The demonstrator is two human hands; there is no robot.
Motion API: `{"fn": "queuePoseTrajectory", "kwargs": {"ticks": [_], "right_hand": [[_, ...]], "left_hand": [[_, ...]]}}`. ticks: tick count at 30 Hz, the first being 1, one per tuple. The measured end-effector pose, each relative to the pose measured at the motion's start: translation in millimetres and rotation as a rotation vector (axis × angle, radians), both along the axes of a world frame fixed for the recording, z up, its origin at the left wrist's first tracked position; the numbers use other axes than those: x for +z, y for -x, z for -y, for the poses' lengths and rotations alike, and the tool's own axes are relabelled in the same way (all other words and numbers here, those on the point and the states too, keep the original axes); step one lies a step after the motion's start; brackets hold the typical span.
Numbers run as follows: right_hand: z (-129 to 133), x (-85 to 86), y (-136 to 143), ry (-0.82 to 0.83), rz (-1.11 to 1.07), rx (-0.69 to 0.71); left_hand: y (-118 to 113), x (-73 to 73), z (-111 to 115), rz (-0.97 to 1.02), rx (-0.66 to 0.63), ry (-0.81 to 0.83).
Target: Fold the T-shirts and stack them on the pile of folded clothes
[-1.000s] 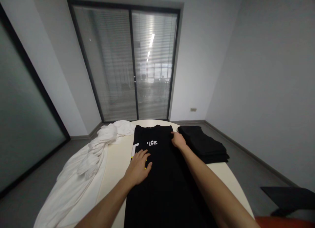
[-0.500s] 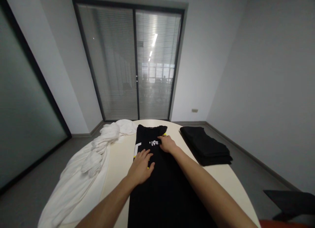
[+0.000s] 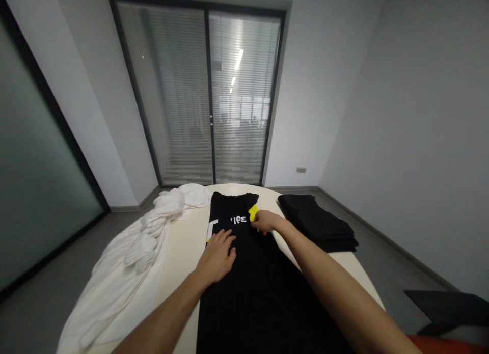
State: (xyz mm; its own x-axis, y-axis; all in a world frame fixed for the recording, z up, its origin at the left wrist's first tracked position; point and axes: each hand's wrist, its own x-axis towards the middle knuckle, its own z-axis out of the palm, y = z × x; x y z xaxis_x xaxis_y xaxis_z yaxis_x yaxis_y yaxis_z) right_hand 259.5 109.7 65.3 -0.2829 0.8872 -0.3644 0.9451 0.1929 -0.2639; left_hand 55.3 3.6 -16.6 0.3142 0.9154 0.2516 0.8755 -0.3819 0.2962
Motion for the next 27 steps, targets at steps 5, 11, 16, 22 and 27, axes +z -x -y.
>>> {"fn": "queuePoseTrajectory", "kwargs": {"ticks": [5,11,16,22,27], "right_hand": [[11.3,-3.7,-6.6,0.154,-0.085,0.071],[26.8,-4.6,-20.7,0.462,-0.028,0.118],[46.5,-2.2,-19.4,0.709,-0.244,0.199],[75.4,8.5,-29.5,0.756,-0.242,0.228],[95.6,2.8,-38.7,0.702,-0.193,0.264]], "left_hand": [[-1.2,-0.5,-0.1,-0.007,-0.006,-0.011],[-2.0,0.9,-0.6,-0.023,-0.004,0.016],[-0.2,1.7,-1.9,-0.031,-0.023,0.034],[-0.9,0.3,-0.4,-0.02,-0.021,0.011],[-1.0,-1.2,-0.3,-0.023,-0.015,0.008]]}}
